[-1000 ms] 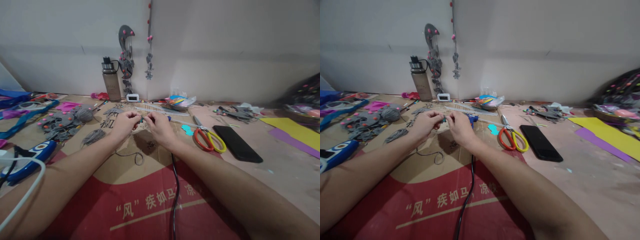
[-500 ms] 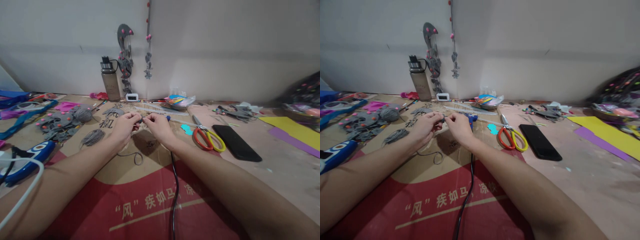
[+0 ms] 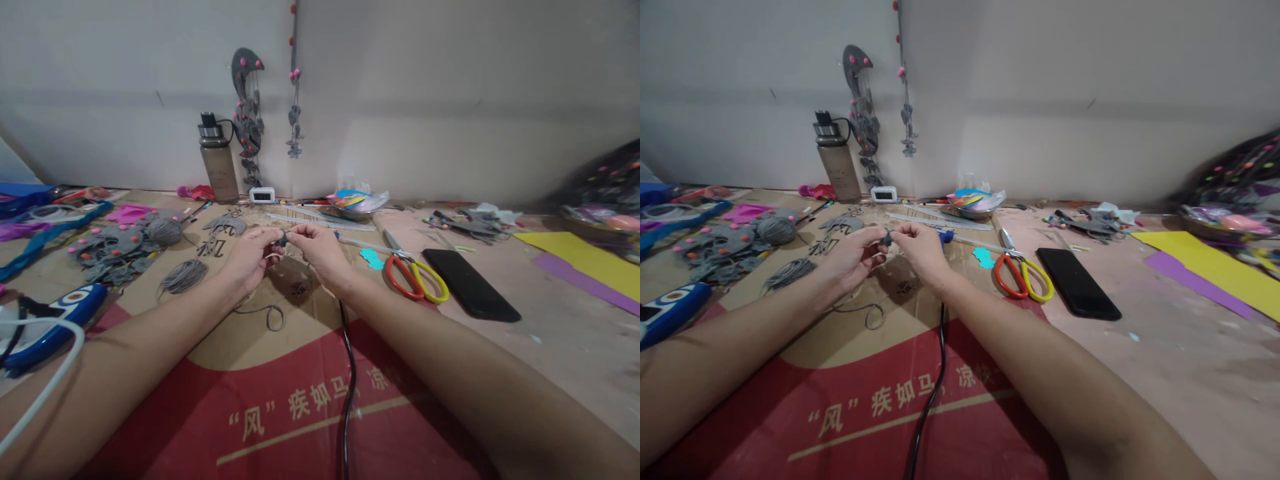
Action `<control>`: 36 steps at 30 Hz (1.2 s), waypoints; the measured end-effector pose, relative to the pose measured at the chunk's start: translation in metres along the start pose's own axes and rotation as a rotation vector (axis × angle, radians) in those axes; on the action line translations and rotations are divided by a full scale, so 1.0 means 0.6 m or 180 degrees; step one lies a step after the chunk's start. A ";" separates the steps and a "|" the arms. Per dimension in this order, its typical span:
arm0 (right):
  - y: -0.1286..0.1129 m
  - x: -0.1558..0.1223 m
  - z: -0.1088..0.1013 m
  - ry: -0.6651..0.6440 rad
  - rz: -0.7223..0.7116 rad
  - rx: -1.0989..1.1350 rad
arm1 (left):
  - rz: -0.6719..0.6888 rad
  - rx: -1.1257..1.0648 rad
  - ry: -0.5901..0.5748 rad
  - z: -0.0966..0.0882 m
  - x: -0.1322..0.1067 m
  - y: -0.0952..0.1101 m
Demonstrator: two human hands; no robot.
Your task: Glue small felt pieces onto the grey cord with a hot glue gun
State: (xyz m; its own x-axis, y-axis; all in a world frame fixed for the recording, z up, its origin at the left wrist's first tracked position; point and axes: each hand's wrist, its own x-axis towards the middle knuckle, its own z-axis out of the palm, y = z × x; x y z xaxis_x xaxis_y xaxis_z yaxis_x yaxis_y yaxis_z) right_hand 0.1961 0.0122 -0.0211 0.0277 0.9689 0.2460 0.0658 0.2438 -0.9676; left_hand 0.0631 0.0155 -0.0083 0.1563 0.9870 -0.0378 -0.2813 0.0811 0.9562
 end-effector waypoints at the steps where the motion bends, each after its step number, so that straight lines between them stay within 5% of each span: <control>1: 0.001 0.001 -0.001 0.0012 0.0044 0.0040 | -0.0032 0.0043 0.0007 -0.001 0.001 0.000; 11: -0.002 0.007 -0.011 0.0029 0.0244 0.0106 | 0.0109 0.0477 -0.0388 -0.015 0.011 0.011; 29: -0.001 0.000 -0.008 -0.0087 -0.0460 -0.0973 | 0.0329 0.1465 -0.0136 -0.019 0.014 0.016; 36: 0.009 0.000 -0.002 -0.0123 -0.0613 -0.0962 | 0.0282 0.0969 0.0108 -0.028 0.026 0.013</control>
State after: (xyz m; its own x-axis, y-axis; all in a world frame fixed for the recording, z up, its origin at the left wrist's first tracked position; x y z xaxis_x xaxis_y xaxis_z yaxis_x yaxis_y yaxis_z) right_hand 0.1973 0.0133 -0.0262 -0.0514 0.9087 0.4143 0.3583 0.4040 -0.8417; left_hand 0.0474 0.0338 -0.0063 0.1106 0.9929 0.0447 0.0049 -0.0455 0.9990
